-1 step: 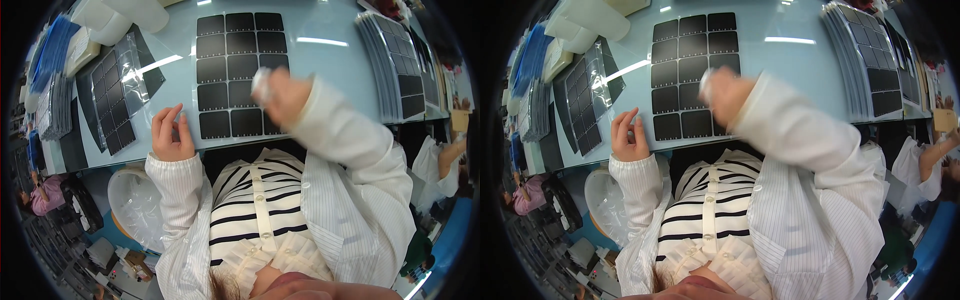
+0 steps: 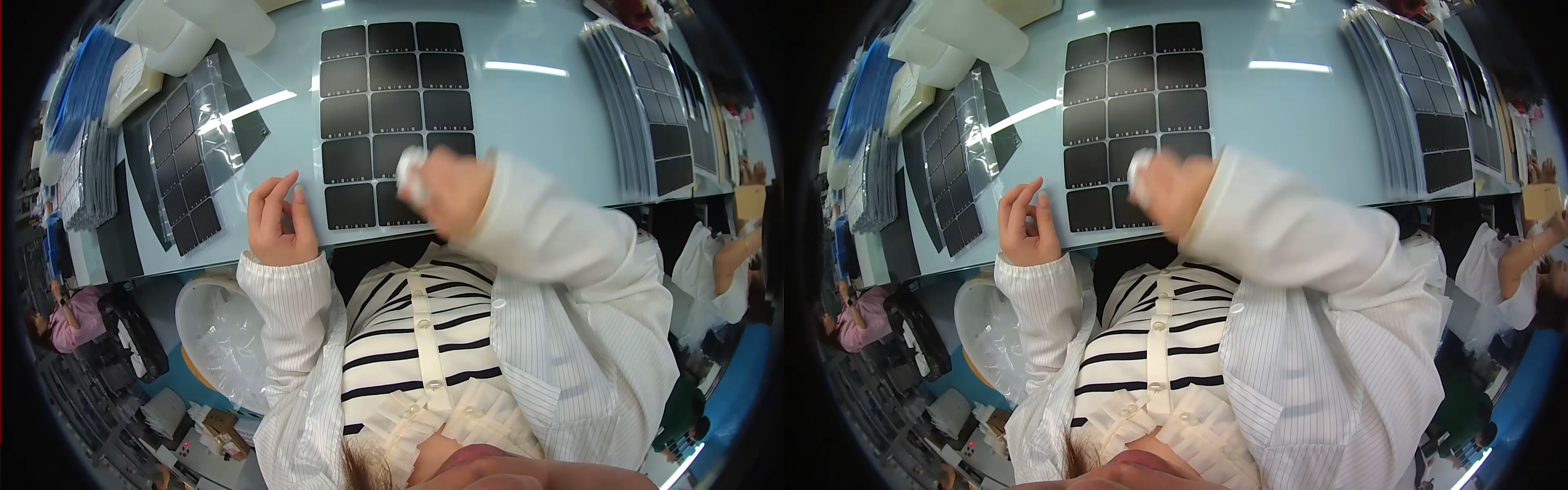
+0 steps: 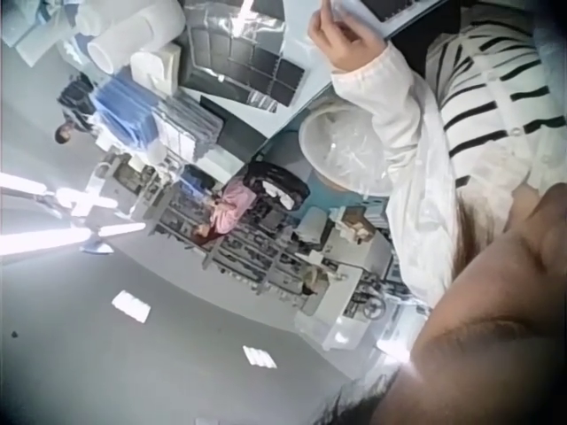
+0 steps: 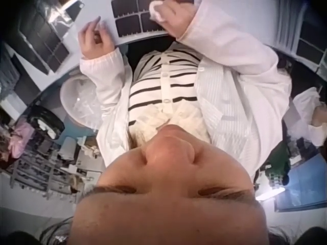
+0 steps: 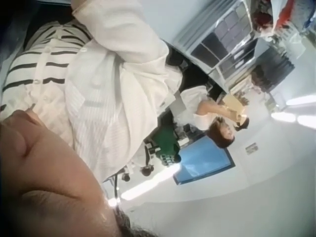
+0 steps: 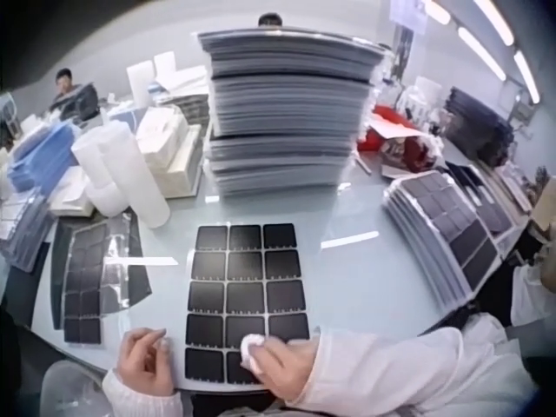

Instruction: The person is inspecting and cleaning sheets of electronic components at a manufacturing workbench.

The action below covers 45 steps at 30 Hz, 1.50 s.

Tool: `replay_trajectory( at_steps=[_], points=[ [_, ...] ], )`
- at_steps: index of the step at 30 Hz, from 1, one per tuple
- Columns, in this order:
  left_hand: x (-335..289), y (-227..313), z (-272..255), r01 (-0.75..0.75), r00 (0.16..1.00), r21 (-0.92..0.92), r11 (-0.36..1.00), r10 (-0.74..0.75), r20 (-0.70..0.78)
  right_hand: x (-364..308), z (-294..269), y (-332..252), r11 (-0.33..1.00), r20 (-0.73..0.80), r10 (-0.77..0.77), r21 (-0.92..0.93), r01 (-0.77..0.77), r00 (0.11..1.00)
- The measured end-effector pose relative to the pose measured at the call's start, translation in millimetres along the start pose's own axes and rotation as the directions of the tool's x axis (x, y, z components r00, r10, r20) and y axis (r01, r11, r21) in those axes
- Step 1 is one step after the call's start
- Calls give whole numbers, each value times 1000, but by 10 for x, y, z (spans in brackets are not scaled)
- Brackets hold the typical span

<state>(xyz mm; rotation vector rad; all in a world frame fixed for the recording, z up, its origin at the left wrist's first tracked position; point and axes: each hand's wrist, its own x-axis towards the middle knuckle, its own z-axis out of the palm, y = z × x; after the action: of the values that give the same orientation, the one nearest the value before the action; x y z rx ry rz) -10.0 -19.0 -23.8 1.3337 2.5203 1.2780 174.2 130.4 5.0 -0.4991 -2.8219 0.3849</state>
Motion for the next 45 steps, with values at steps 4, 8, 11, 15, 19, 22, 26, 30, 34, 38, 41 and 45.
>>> replay_trajectory(
  at_steps=[4, 8, 11, 15, 19, 22, 26, 30, 34, 38, 41, 45],
  points=[
    [-9, 44, -13, 18, 1000, 26, 1000, -19, 16, 72, 166, 268, 992, -229, 121, 50, -113, 966],
    [6, 65, -19, -37, 998, 16, 999, 36, 47, 296, 17, 726, 975, -360, 216, 31, -220, 908],
    [-13, 96, -112, -66, 991, 47, 997, 60, 116, 378, -187, -77, 986, 180, 159, -71, -149, 971],
    [5, 120, -110, -116, 978, -18, 993, 118, 170, 324, 295, -42, 967, -77, -192, 152, 202, 978],
    [-1, 86, -131, -99, 976, -47, 994, 106, 191, 1012, 175, 850, 987, -360, 153, 91, -129, 920],
    [8, 13, -196, 37, 975, -183, 982, 5, 222, 799, 269, 266, 998, -216, -11, 58, 24, 976],
    [-26, -212, -223, 72, 984, -389, 918, -2, 176, 584, 441, -199, 970, -74, -158, 176, 169, 985],
    [9, -125, -243, 133, 976, -378, 916, -56, 208, 1054, 325, 763, 976, -300, 216, 83, -200, 929],
    [-9, -211, -233, 154, 976, -431, 889, -70, 205, 913, 287, 269, 984, -30, 171, 53, -169, 985],
    [-38, -244, -243, 164, 974, -451, 877, -73, 212, 401, 451, -358, 942, -57, -118, 310, 130, 991],
    [-35, -166, -274, 150, 976, -434, 888, -63, 210, 743, 328, 359, 953, -185, 220, 252, -171, 958],
    [-28, -178, -265, 131, 978, -434, 892, -43, 206, 854, 236, 974, 957, -345, 286, 146, -250, 894]
  ],
)
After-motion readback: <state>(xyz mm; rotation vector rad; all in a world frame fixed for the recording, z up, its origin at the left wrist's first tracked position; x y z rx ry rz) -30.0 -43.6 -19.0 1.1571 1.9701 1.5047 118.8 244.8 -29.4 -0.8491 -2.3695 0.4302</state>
